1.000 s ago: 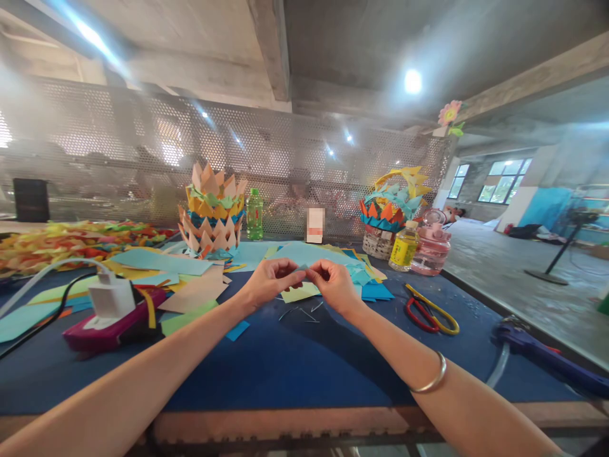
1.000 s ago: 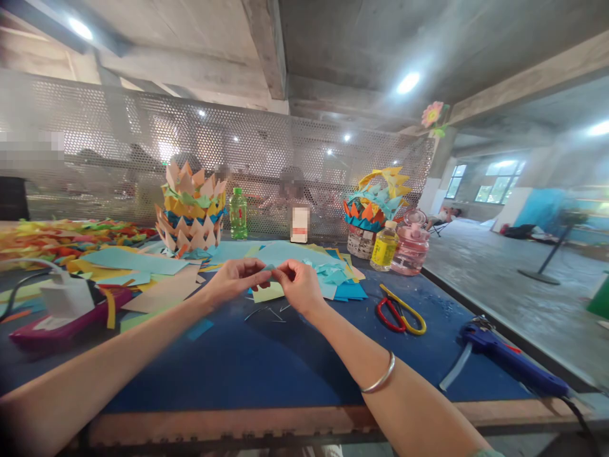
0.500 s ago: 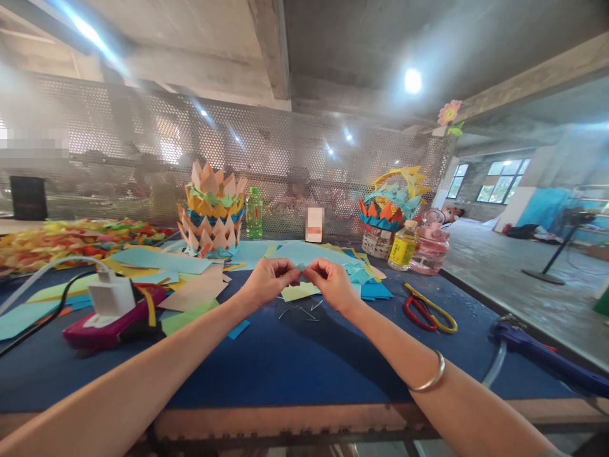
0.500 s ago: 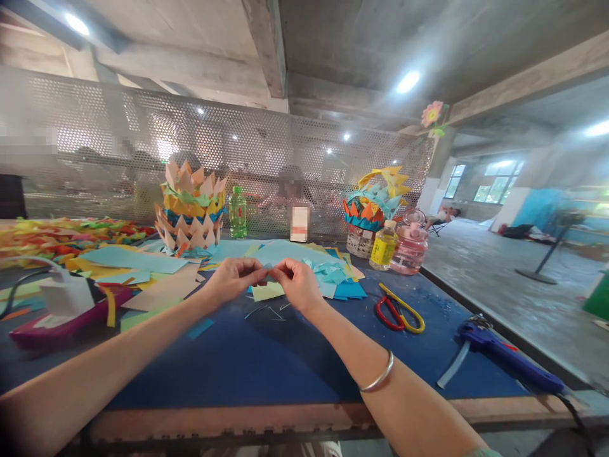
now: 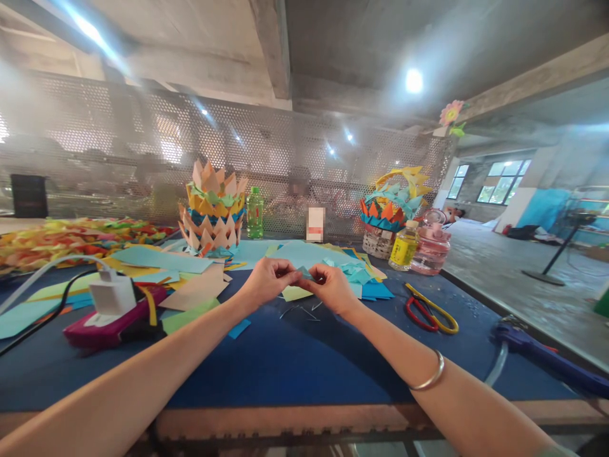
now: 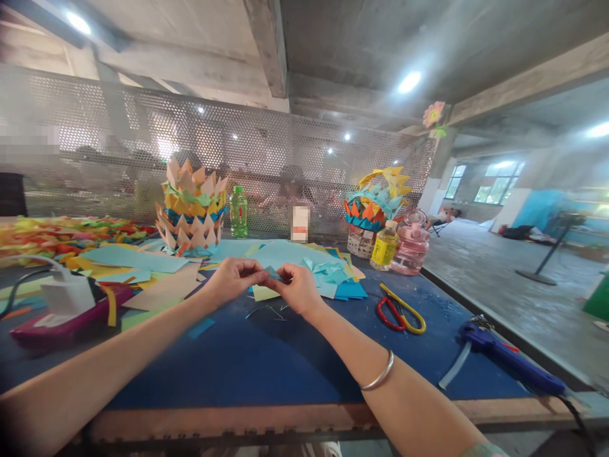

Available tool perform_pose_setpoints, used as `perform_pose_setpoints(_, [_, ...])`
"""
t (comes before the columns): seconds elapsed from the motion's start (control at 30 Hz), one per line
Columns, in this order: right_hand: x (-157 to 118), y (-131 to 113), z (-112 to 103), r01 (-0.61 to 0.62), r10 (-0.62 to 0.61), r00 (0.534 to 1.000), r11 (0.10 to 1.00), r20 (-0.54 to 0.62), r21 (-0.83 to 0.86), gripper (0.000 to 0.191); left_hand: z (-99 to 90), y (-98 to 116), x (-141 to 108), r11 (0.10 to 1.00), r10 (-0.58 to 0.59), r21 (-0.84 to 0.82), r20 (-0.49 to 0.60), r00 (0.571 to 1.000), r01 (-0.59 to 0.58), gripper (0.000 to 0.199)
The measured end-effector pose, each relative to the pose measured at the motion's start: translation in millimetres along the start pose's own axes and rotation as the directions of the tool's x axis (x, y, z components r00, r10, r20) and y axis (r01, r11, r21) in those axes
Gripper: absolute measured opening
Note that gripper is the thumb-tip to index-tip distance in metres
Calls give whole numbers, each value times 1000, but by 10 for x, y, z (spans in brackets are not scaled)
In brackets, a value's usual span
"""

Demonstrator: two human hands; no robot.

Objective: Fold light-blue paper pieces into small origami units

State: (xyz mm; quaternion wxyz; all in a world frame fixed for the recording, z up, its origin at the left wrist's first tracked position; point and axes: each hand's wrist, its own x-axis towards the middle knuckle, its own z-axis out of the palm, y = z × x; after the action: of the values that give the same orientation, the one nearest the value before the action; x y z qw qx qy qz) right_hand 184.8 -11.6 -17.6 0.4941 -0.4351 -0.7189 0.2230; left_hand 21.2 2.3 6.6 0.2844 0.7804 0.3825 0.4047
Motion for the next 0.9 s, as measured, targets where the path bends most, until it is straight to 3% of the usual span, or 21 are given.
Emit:
perform_pose_setpoints(0.17, [7,-67,-31,-48,45,998,995,36,83,48,3,19,-4,999,41,33,8,999,-42,19])
perform_pose_setpoints(0.33, [20,-29,-41,-5,2,999,998,49,57,33,-33,-52,39,999,5,-36,-19,1000,-6,16])
perform_pose_setpoints(0.6, [37,59,-36,18,-17,999,999,-37,31,21,-40,-88,53,999,-52,-13,-16,999,52,19])
perform_pose_setpoints(0.8, [35,1,-56,-21,22,998,1000,-60,18,19,-28,-124,65,998,27,59,-60,998,-24,19])
perform_pose_setpoints(0.9, [36,-23,-68,-15,16,998,1000,-56,21,16,-31,-80,54,999,3,34,-58,998,-1,18])
